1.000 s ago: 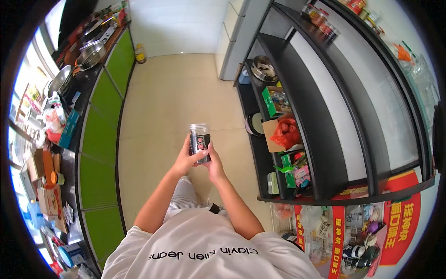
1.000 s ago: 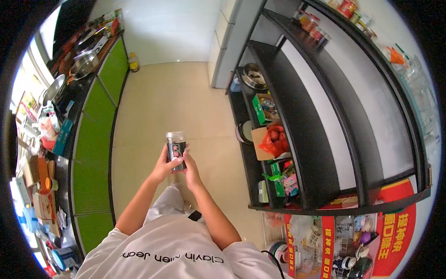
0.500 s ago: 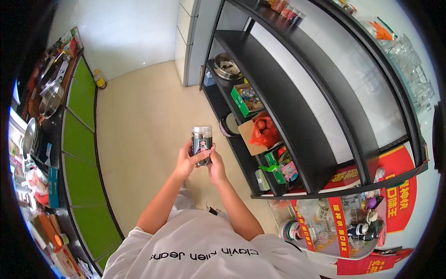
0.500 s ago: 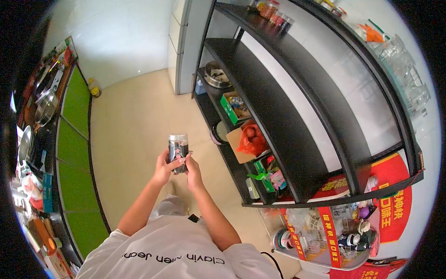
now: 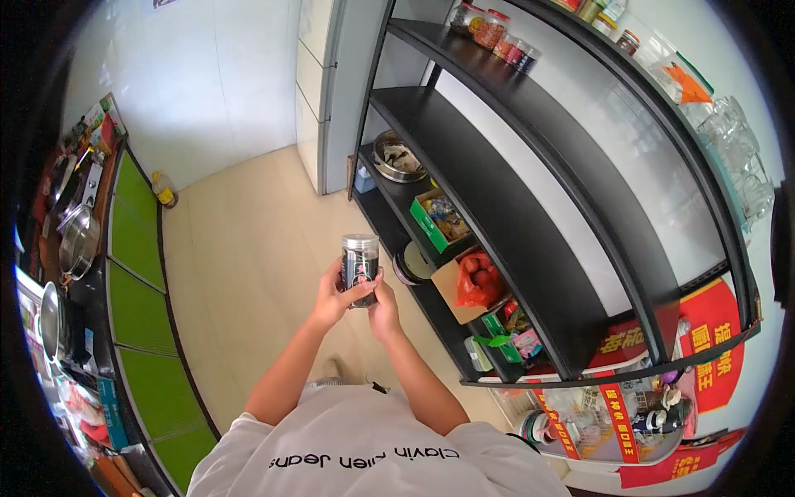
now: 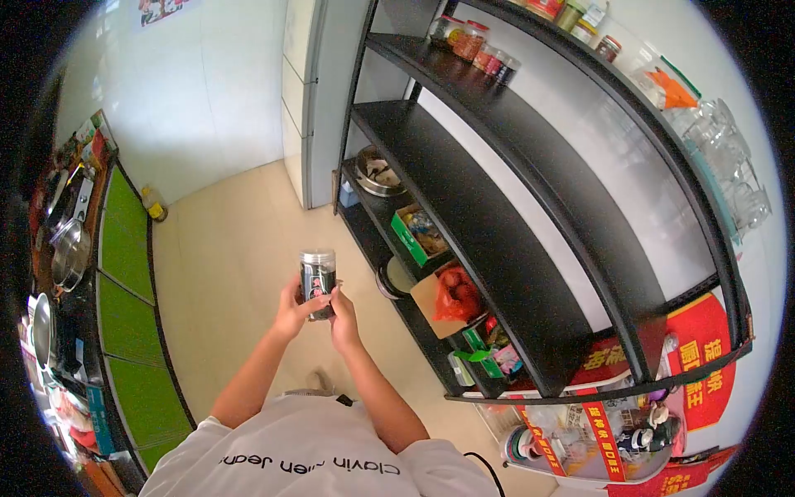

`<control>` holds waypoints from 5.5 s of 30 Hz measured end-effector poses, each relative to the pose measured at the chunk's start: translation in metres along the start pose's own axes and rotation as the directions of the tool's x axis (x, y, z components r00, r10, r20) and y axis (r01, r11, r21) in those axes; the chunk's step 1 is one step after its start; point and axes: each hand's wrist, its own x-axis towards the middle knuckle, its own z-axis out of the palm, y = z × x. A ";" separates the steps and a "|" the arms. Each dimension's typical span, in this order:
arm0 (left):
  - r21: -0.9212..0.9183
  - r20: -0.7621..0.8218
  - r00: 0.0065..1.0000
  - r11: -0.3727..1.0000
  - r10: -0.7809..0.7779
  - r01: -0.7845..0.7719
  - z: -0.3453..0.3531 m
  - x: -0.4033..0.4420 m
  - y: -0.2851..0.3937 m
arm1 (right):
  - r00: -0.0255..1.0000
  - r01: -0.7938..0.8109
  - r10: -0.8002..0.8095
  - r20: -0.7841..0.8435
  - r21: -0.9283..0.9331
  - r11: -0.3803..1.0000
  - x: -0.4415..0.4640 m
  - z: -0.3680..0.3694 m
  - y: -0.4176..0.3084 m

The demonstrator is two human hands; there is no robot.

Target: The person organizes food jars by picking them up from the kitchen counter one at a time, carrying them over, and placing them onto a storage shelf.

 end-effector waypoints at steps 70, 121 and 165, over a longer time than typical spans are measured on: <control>-0.158 0.912 0.297 0.424 -0.284 0.892 0.077 0.527 -0.061 | 0.998 -0.042 0.039 0.042 0.076 0.996 0.412 -0.107 -0.225; 0.393 0.853 0.467 0.300 0.233 -0.869 0.373 0.842 0.023 | 0.557 -0.459 -0.768 -0.315 -0.888 0.032 0.572 -0.345 -0.498; 0.297 0.934 0.323 0.169 0.153 -0.940 0.367 0.833 0.015 | 0.863 -0.323 -0.492 -0.116 -0.875 -0.360 0.561 -0.327 -0.488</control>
